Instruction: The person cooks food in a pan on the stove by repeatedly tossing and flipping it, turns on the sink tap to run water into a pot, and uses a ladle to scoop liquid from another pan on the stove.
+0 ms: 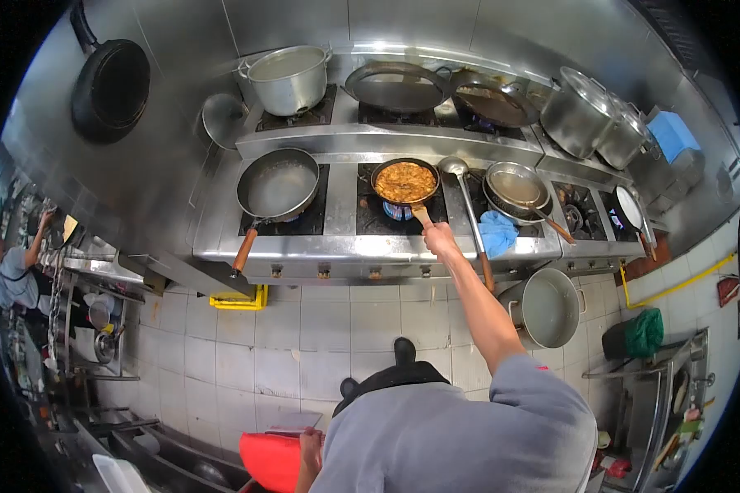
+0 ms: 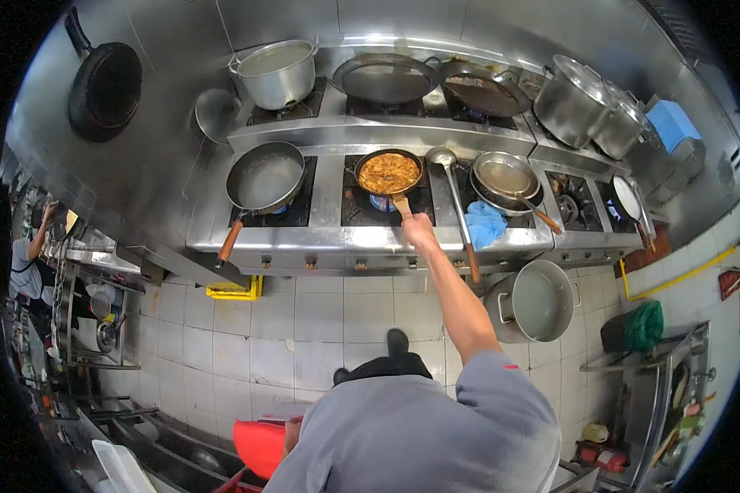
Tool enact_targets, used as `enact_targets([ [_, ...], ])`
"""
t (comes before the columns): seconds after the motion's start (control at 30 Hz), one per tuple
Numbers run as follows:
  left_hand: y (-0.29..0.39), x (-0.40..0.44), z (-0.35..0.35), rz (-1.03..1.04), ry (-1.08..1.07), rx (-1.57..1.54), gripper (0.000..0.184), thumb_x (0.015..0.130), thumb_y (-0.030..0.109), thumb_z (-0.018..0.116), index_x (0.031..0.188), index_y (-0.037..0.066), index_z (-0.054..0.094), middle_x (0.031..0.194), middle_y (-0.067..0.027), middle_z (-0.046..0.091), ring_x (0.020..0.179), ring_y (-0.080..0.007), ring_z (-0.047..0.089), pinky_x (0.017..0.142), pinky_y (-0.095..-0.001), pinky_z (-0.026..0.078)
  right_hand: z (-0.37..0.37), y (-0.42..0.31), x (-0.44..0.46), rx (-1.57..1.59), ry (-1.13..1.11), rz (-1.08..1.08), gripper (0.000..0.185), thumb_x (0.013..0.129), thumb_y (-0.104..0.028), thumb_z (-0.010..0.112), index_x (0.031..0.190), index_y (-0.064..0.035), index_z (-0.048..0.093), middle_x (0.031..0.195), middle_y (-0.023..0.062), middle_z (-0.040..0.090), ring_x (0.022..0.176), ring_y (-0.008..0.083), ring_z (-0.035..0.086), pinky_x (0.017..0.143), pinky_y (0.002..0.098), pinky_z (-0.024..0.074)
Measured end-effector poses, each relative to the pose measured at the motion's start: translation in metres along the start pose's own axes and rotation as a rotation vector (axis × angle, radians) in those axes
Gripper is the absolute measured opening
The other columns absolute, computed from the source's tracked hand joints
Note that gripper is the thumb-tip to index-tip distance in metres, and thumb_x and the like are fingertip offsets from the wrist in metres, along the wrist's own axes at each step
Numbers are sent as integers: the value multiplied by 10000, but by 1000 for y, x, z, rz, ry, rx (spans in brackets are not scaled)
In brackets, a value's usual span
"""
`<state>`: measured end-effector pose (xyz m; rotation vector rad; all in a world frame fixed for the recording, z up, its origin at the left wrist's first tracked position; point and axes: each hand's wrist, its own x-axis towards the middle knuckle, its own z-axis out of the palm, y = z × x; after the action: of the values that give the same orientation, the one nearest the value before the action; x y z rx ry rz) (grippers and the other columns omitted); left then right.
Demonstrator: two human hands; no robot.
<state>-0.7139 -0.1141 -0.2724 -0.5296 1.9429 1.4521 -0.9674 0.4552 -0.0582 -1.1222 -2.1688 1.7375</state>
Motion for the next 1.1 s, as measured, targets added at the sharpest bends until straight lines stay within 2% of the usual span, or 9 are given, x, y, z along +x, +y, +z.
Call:
enact_targets([
  [0.1,-30,24,-2,24,-33,31,125,711,21,471,757,-58,556,629,-97,559,518,-136,512,462,-246,409,-12,-28,1,-40,76,-122,403,842,-359,437,612,-32,488,465,17,434,388,113,393,338,287,261],
  [0.17,32,-9,8,-13,-31,142,137,706,42,485,740,-61,569,610,-100,561,511,-141,515,462,-249,423,-27,-70,-5,-254,269,-456,402,836,-340,446,632,2,501,482,105,485,440,201,476,415,353,337],
  [0.33,-51,59,4,-20,-68,132,119,721,57,480,723,-31,561,632,-101,568,494,-160,535,434,-258,428,-62,-202,-36,-317,438,-786,397,832,-302,411,701,56,523,681,289,508,719,439,513,622,486,387],
  [0.37,-28,48,6,-8,-51,172,122,729,63,484,735,-31,560,636,-105,570,499,-162,538,435,-258,430,-69,-210,-16,-339,467,-915,393,838,-326,435,668,24,489,544,198,497,476,338,494,444,383,360],
  [0.43,77,-9,21,14,-14,255,128,744,76,490,760,-32,557,643,-113,574,509,-166,546,436,-259,433,-82,-223,13,-45,86,-523,366,837,-341,447,667,-20,486,469,46,433,353,149,382,339,277,261],
  [0.57,82,-4,25,35,-16,189,149,771,87,489,817,-45,541,678,-133,584,544,-182,561,451,-269,448,-70,-184,-34,291,-186,-264,328,843,-364,430,708,-67,468,483,-54,345,354,50,255,316,216,162],
  [0.9,-9,-3,8,155,-13,276,134,697,57,453,612,26,551,565,-56,531,479,-101,472,417,-274,363,6,42,9,110,34,-131,372,846,-320,455,600,-43,485,460,-13,408,356,67,324,335,232,228],
  [0.97,-8,-12,17,-38,237,409,175,677,44,453,505,54,488,490,-14,453,438,-87,404,395,-283,296,17,58,13,87,40,-120,376,845,-332,446,611,-42,491,475,-8,423,375,82,351,349,239,256],
  [1.1,5,-23,6,-79,13,280,161,689,45,460,532,44,499,492,-12,457,462,-101,434,407,-273,318,38,91,22,166,-27,-39,346,848,-362,413,702,-59,497,509,-15,423,385,89,361,348,242,275],
])
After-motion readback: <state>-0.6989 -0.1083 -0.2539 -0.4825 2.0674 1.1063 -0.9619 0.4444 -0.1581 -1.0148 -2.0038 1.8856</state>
